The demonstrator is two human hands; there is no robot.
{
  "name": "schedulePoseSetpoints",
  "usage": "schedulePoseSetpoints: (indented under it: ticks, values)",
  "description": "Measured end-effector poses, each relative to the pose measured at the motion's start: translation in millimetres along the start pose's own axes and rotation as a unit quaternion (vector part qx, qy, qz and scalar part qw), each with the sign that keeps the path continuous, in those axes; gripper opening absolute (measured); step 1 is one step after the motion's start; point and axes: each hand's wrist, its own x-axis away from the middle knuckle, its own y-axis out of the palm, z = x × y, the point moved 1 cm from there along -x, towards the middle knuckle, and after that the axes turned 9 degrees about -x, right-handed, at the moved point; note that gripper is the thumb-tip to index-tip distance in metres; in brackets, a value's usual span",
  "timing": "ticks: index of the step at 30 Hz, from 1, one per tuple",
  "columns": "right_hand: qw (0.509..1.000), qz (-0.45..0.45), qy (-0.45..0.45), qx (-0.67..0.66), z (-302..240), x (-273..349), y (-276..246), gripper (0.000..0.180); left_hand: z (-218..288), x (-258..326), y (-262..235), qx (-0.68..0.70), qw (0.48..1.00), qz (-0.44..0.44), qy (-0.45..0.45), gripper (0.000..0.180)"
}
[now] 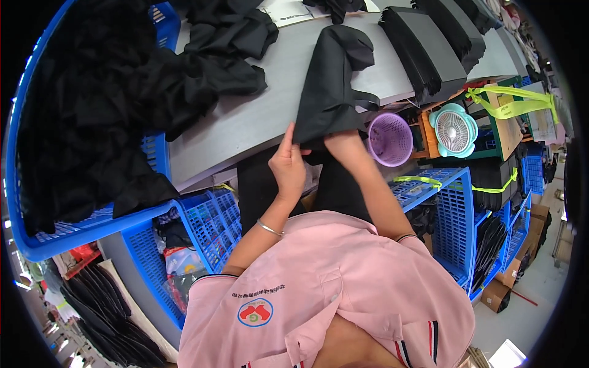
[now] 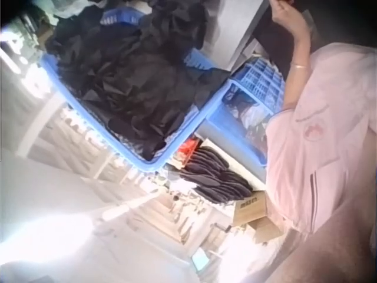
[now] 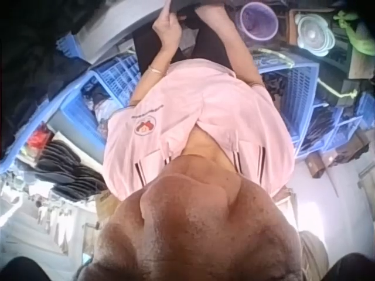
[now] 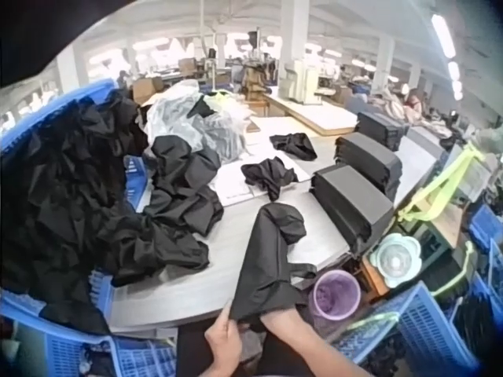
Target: Folding and stacking black fabric components at a workshop workstation.
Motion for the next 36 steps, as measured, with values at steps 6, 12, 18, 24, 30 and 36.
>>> schedulePoseSetpoints:
  ticks: [6,12,18,24,30,36]
  values:
    - [0.977,-0.120,0.163,0.061,-45.6,-17.4,-8.6,0.022,0.0,-2.5,21.6,0.174,0.975,-0.080,-0.109,0.034]
    - [0.993,0.006,0.113,-0.038,-34.2,-4.3,15.4,0.026,-51.0,-6.9,36.9,0.265,0.924,-0.156,-0.227,0.010]
    - [0.983,-0.149,0.105,0.026,-5.3,-8.4,31.2,0.030,-29.7,-11.2,44.3,0.311,0.907,-0.162,-0.233,0.010]
    - [0.996,0.069,-0.022,0.050,-8.9,6.9,34.2,0.021,-18.8,2.3,43.2,0.361,0.890,-0.125,-0.248,0.018]
    - [0.983,-0.147,-0.011,0.108,-6.5,30.3,19.1,0.028,-55.0,5.2,-4.6,0.218,0.889,-0.319,-0.245,0.035]
    - [0.993,0.011,-0.070,-0.092,-40.2,95.6,14.0,0.034,3.3,-20.3,-15.5,0.400,0.843,-0.229,-0.278,0.047]
